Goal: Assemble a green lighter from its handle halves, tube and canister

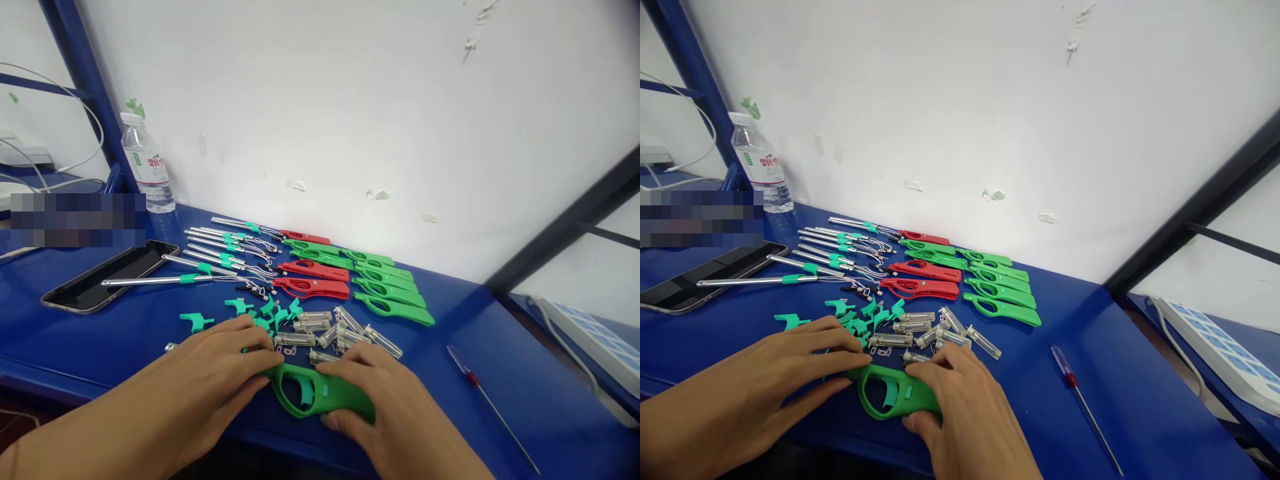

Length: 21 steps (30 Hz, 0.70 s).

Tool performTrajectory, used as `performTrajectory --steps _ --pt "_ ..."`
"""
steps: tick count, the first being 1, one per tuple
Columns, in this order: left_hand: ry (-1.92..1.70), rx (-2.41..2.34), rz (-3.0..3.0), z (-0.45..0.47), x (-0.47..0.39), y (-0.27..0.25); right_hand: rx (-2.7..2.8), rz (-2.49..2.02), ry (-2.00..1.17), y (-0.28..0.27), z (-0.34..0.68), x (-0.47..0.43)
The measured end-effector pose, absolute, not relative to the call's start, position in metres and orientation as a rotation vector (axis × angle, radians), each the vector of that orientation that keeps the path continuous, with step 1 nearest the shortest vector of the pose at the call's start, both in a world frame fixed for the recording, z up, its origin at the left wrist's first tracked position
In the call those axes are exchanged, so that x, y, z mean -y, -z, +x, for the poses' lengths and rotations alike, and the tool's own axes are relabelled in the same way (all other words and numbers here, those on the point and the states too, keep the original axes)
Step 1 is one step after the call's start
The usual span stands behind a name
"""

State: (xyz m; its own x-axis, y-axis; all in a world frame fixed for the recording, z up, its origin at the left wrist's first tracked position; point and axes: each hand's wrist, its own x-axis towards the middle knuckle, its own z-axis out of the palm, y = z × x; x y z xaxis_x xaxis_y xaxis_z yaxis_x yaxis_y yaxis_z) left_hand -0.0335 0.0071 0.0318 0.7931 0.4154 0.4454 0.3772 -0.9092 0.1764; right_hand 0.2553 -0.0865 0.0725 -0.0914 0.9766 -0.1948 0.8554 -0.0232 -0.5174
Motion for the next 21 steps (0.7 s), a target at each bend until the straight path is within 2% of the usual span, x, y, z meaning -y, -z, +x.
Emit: performTrajectory --steps 5,21 --pt "-0.595 -0.639 2.843 -0.032 -0.011 -0.022 2.034 -1.904 -0.776 -0.069 0.256 0.086" --pt "-0.743 -0.636 2.874 -0.022 -0.018 -0.013 2.018 -1.916 -0.786 -0.071 0.256 0.086"
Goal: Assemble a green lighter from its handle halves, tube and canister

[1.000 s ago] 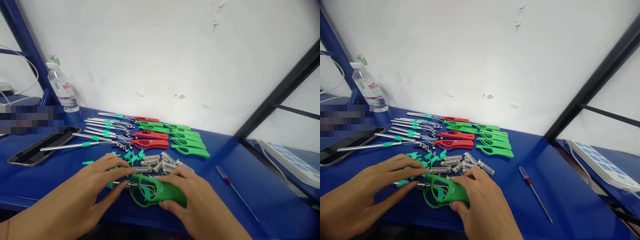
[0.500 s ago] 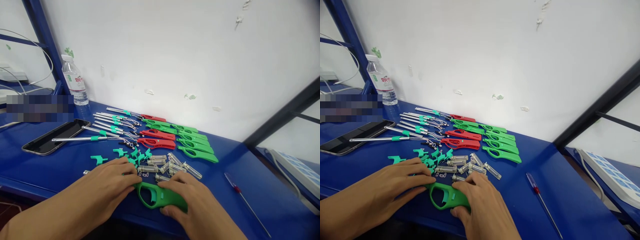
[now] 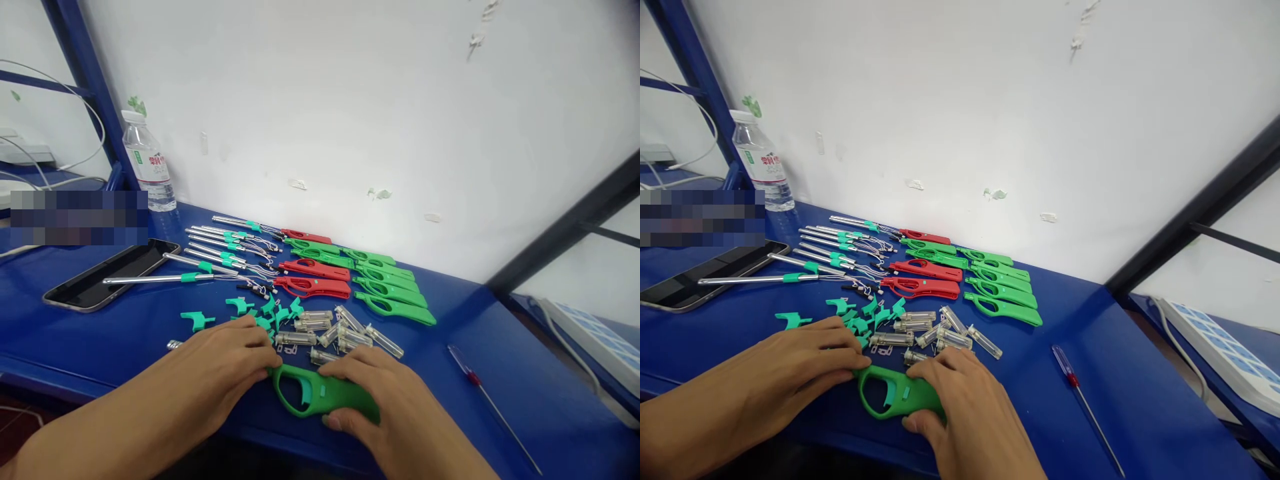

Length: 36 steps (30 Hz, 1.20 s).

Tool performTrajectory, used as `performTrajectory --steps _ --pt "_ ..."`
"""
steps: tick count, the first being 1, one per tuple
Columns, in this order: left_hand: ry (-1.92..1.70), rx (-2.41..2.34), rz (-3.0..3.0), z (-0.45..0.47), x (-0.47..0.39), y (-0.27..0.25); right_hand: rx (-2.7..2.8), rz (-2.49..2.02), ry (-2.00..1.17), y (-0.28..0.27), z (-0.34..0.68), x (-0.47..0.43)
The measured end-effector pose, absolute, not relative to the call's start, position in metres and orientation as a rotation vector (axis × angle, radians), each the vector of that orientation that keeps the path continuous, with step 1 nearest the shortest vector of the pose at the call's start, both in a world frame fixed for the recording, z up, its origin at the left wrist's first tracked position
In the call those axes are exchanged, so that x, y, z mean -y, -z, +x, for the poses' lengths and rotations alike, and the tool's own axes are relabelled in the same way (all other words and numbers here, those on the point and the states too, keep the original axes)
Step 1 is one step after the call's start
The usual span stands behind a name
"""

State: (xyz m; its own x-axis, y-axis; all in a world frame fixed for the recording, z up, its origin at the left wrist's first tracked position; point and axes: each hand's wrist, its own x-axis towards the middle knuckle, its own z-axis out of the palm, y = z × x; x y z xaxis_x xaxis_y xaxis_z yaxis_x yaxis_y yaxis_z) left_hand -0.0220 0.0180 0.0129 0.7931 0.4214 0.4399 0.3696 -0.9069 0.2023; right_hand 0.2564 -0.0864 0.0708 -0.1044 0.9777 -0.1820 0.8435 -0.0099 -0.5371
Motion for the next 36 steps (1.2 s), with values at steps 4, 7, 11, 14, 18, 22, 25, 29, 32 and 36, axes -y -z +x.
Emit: performTrajectory --steps 4,7,11,14,18,22,25,29,32,36 --pt "-0.65 -0.607 2.809 -0.027 -0.02 -0.011 1.992 -2.051 -0.772 -0.073 0.252 0.084" --pt "-0.587 -0.64 2.744 -0.031 -0.019 -0.013 1.987 -2.123 -0.704 -0.07 0.25 0.084" --pt "-0.539 -0.663 2.697 -0.033 -0.015 -0.02 1.972 -2.123 -0.657 -0.064 0.254 0.085" --pt "-0.546 -0.665 2.717 -0.033 -0.013 -0.025 1.94 -2.16 -0.629 -0.064 0.256 0.085" --pt "-0.559 -0.69 2.757 -0.031 -0.013 -0.027 1.909 -2.224 -0.618 -0.069 0.255 0.086" --pt "-0.549 -0.721 2.795 -0.028 -0.012 -0.028 1.87 -2.248 -0.64 -0.072 0.254 0.084" --pt "-0.525 -0.734 2.838 -0.029 -0.013 -0.023 1.863 -2.23 -0.649 -0.073 0.252 0.083" --pt "-0.519 -0.727 2.932 -0.039 -0.014 -0.003 1.866 -2.196 -0.653 -0.07 0.248 0.086" --pt "-0.649 -0.783 3.021 -0.048 -0.011 0.007 1.884 -2.174 -0.644 -0.065 0.248 0.09" --pt "-0.754 -0.795 3.025 -0.046 -0.006 -0.004 1.973 -2.092 -0.632 -0.061 0.256 0.095"
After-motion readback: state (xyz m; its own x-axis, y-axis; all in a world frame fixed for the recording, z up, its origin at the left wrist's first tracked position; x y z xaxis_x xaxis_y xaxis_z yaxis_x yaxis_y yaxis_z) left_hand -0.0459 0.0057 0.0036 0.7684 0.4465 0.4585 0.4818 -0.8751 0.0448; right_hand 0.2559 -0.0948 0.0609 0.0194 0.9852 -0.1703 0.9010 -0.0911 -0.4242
